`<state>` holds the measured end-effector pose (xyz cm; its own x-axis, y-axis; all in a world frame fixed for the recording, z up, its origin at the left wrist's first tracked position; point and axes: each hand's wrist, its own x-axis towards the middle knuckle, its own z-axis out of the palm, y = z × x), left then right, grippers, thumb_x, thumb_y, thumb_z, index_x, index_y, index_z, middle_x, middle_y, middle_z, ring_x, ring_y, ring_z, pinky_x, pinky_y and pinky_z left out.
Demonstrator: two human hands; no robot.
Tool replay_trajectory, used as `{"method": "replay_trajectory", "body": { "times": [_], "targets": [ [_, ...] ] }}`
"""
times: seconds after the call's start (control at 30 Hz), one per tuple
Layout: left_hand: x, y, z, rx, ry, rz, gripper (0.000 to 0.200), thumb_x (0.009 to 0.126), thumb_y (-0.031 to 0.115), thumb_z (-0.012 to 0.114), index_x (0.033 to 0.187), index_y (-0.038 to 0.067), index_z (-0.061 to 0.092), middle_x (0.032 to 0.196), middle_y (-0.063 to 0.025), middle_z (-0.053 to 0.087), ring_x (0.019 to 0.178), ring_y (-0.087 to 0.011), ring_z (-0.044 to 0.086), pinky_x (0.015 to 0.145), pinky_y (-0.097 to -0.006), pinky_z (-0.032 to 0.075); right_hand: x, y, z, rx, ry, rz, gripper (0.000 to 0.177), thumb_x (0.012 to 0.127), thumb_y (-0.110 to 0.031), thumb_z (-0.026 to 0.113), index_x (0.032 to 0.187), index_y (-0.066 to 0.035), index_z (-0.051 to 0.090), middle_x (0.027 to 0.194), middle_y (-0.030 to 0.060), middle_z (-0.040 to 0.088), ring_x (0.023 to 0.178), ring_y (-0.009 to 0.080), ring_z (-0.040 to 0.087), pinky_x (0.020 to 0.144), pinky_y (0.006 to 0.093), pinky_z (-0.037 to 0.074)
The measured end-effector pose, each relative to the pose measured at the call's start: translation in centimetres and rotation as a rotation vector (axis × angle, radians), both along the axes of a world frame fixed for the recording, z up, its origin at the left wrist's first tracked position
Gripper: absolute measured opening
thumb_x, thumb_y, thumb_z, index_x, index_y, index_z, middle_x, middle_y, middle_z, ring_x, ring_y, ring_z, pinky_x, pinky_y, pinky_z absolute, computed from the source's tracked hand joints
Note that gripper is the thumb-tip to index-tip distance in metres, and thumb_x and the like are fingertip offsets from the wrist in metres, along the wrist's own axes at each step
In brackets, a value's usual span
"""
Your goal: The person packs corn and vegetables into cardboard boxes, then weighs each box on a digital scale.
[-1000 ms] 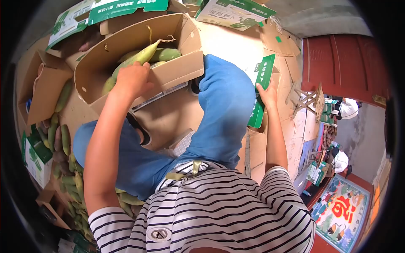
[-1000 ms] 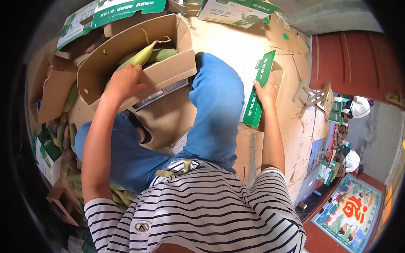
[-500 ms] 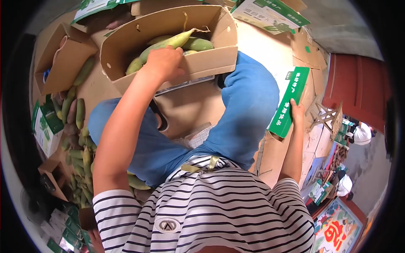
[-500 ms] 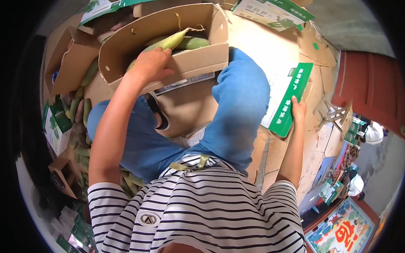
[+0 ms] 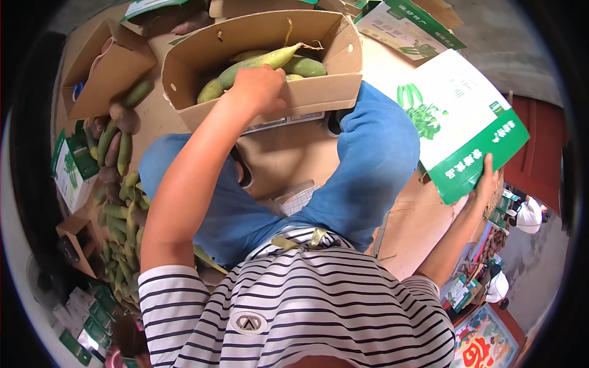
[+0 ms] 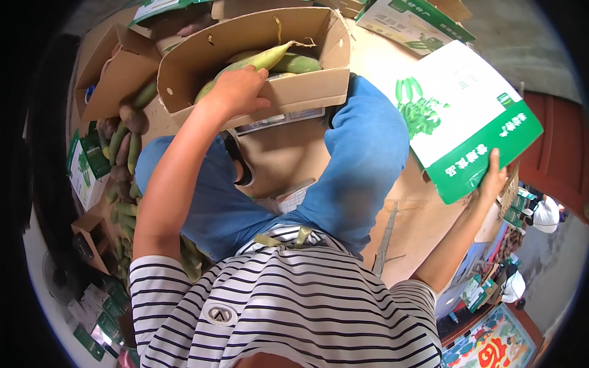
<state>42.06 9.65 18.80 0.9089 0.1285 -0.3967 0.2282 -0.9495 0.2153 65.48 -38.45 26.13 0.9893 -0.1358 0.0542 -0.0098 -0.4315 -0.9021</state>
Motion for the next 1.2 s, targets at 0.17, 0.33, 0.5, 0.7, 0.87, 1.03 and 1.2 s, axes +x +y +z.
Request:
{"method": "replay_trajectory", "body": {
  "times": [0.17,0.33,0.5,0.7,0.87,1.03,1.2],
  "targets": [
    [0.2,0.1,-0.2,-0.011,0.032,0.012,0.046,0.075,0.033,0.072,0.104,0.001,0.056,0.101,-0.0191,0.060,0.095,-0.0345,0.061,0.080,-0.0433,0.050,-0.1,3.3,5.4,0.143,-0.155,0.101,0.042,0.089,-0.023,0.065,0.119,0.006,0.054,0.110,0.0125,0.061,0.093,0.0187,0.060,0.081,0.0293,0.048],
    [0.2,0.3,-0.3,-0.018,0.030,0.004,0.046,0.075,0.033,0.072,0.103,0.001,0.056,0.100,-0.0188,0.061,0.093,-0.0344,0.062,0.078,-0.0429,0.050,0.0,5.8,10.0,0.172,-0.195,0.161,0.040,0.090,-0.023,0.064,0.116,0.005,0.055,0.101,0.0116,0.063,0.082,0.0165,0.063,0.070,0.0270,0.052],
    [0.1,-0.3,-0.4,0.002,0.026,0.002,0.047,0.072,0.035,0.073,0.102,0.003,0.057,0.098,-0.0181,0.061,0.090,-0.0338,0.063,0.075,-0.0425,0.052,-1.0,9.0,11.7,0.207,-0.258,0.220,0.037,0.091,-0.021,0.062,0.115,0.006,0.055,0.100,0.0112,0.064,0.079,0.0157,0.063,0.068,0.0263,0.052],
    [-0.2,-0.9,0.0,0.053,0.006,0.046,0.050,0.070,0.035,0.075,0.105,0.004,0.057,0.100,-0.0167,0.061,0.091,-0.0327,0.063,0.077,-0.0435,0.052,-1.1,12.1,12.3,0.289,-0.234,0.282,0.033,0.091,-0.022,0.062,0.113,0.002,0.057,0.100,0.0071,0.064,0.082,0.0126,0.062,0.070,0.0248,0.050],
    [-0.7,-1.5,0.6,0.062,0.001,0.047,0.052,0.070,0.035,0.075,0.107,0.004,0.057,0.101,-0.0159,0.061,0.094,-0.0313,0.063,0.078,-0.0436,0.051,-3.3,14.5,13.5,0.290,-0.315,0.271,0.026,0.093,-0.021,0.060,0.107,0.001,0.060,0.094,0.0059,0.064,0.077,0.0104,0.060,0.067,0.0230,0.049],
    [-0.4,-1.4,0.4,0.046,0.038,0.062,0.051,0.070,0.035,0.076,0.106,0.004,0.057,0.103,-0.0157,0.061,0.097,-0.0305,0.061,0.080,-0.0432,0.049,-3.1,20.6,13.6,0.146,-0.526,0.290,0.027,0.091,-0.022,0.062,0.103,0.003,0.064,0.091,0.0035,0.065,0.075,0.0092,0.058,0.067,0.0222,0.047],
    [-0.1,-1.6,-0.1,0.085,0.021,0.071,0.052,0.069,0.036,0.077,0.106,0.004,0.057,0.103,-0.0142,0.061,0.097,-0.0296,0.061,0.080,-0.0431,0.049,0.2,30.3,12.5,-0.350,-0.951,0.414,0.027,0.088,-0.026,0.065,0.087,0.000,0.068,0.078,0.0121,0.066,0.066,0.0190,0.060,0.061,0.0315,0.047]
  ]
}}
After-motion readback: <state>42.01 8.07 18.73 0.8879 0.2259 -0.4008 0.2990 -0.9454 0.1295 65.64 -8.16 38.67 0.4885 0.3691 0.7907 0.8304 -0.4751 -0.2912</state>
